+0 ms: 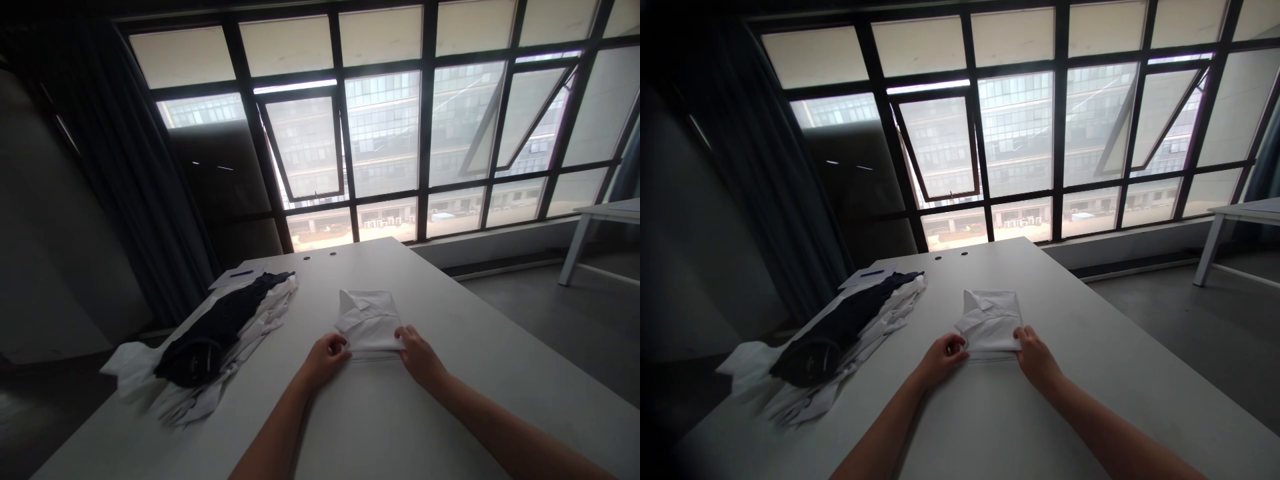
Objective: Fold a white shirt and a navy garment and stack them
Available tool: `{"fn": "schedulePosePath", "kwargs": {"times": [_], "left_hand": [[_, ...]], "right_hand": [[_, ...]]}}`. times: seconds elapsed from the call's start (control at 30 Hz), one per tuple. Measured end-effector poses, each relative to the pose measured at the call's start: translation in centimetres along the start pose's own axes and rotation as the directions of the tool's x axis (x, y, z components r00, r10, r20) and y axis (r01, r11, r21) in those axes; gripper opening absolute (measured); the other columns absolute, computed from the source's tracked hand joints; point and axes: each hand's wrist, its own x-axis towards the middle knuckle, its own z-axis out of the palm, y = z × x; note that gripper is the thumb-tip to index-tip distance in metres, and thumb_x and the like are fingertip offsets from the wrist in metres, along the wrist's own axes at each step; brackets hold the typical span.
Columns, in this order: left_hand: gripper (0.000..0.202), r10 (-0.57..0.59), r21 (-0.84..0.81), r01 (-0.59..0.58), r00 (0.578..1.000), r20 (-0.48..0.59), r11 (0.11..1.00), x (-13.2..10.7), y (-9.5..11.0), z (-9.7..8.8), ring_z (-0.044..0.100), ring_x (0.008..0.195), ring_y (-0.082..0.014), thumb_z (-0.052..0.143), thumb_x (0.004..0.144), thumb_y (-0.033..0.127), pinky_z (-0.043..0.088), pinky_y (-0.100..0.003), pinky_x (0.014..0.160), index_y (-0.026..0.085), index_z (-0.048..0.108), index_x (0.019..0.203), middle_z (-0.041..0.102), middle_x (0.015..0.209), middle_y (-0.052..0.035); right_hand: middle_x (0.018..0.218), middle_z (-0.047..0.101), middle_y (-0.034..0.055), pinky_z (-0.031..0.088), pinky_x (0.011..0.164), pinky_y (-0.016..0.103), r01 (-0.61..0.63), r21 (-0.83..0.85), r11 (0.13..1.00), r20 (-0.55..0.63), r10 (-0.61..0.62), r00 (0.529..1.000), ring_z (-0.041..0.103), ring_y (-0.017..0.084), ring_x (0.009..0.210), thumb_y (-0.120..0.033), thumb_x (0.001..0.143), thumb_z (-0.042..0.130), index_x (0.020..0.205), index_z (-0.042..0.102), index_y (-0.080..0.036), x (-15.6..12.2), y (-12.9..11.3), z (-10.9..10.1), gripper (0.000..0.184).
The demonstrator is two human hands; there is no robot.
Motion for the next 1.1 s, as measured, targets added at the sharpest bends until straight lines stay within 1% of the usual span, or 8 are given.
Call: {"fn": "schedulePosePath", "kwargs": {"times": [0.13,0.27,0.37,0.57,0.63,0.73,0.9,1.1], "left_hand": [[0.035,-0.026,0.016,0.026,1.0,0.011,1.0,0.2,0.0,0.5,0.048,0.063,-0.0129,0.069,0.081,0.049,0.036,-0.023,0.061,0.017,0.069,0.097,0.054,0.067,0.0056],[0.027,-0.049,0.049,0.049,0.999,-0.018,0.998,0.2,0.1,1.2,0.046,0.062,-0.0127,0.064,0.083,0.046,0.032,-0.024,0.06,0.018,0.064,0.084,0.051,0.064,0.0067],[0.027,-0.068,0.057,0.07,0.997,-0.042,0.996,0.0,0.5,1.2,0.05,0.064,-0.0139,0.058,0.087,0.046,0.033,-0.024,0.061,0.02,0.058,0.08,0.054,0.064,0.006],[0.024,-0.192,0.04,0.194,0.979,-0.067,0.98,-0.2,1.6,1.9,0.06,0.056,-0.0164,0.043,0.098,0.042,0.04,-0.025,0.062,0.023,0.053,0.087,0.061,0.055,0.0036],[0.023,-0.237,0.042,0.242,0.967,-0.096,0.969,-0.2,1.7,2.5,0.061,0.055,-0.0165,0.043,0.098,0.041,0.039,-0.025,0.06,0.024,0.051,0.085,0.064,0.059,0.0016],[0.028,-0.279,0.045,0.289,0.949,-0.148,0.956,-0.2,1.4,3.3,0.062,0.058,-0.017,0.046,0.097,0.047,0.039,-0.025,0.058,0.024,0.05,0.082,0.067,0.066,-0.0008],[0.033,-0.304,0.023,0.313,0.935,-0.183,0.949,0.0,0.6,3.4,0.063,0.062,-0.0163,0.048,0.097,0.05,0.042,-0.024,0.058,0.023,0.05,0.078,0.067,0.069,-0.0002],[0.029,-0.32,0.002,0.326,0.929,-0.187,0.945,0.3,0.1,2.5,0.058,0.049,-0.0133,0.047,0.097,0.043,0.039,-0.022,0.049,0.023,0.048,0.077,0.062,0.061,0.0033]], "right_hand": [[0.104,0.056,0.0053,0.045,0.083,0.029,-0.009,0.011,1.0,-0.012,0.009,1.0,0.06,0.02,0.089,-0.006,0.08,0.049,0.108,0.054,-0.022,-0.1,-0.1,-0.2,0.033],[0.104,0.056,0.0053,0.045,0.081,0.028,0.005,-0.004,1.0,-0.016,-0.005,1.0,0.06,0.019,0.087,-0.008,0.082,0.049,0.108,0.054,-0.023,-0.3,-0.1,-0.2,0.03],[0.103,0.056,0.0049,0.045,0.081,0.027,0.019,-0.037,0.999,-0.021,-0.02,1.0,0.06,0.019,0.087,-0.006,0.081,0.049,0.108,0.054,-0.023,-0.3,-0.1,-0.1,0.033],[0.103,0.058,0.0046,0.043,0.077,0.027,-0.004,-0.109,0.994,-0.008,0.003,1.0,0.061,0.019,0.085,-0.005,0.079,0.052,0.11,0.056,-0.024,-0.2,0.0,0.1,0.037],[0.102,0.058,0.0042,0.043,0.076,0.027,-0.009,-0.111,0.994,-0.001,0.009,1.0,0.062,0.019,0.085,-0.007,0.081,0.053,0.11,0.056,-0.024,-0.2,-0.1,0.0,0.034],[0.104,0.059,0.0039,0.043,0.077,0.026,-0.004,-0.087,0.996,0.025,0.006,1.0,0.062,0.018,0.086,-0.01,0.084,0.052,0.109,0.057,-0.025,-0.2,-0.2,-0.4,0.03],[0.106,0.06,0.0046,0.045,0.083,0.028,0.039,-0.013,0.999,0.068,-0.038,0.997,0.063,0.019,0.092,-0.007,0.08,0.05,0.106,0.059,-0.023,-0.3,-0.3,-1.1,0.032],[0.113,0.061,0.0052,0.044,0.096,0.032,0.214,0.15,0.965,0.124,-0.233,0.965,0.059,0.021,0.107,-0.005,0.073,0.053,0.107,0.063,-0.024,0.0,0.4,-1.8,0.04]]}}
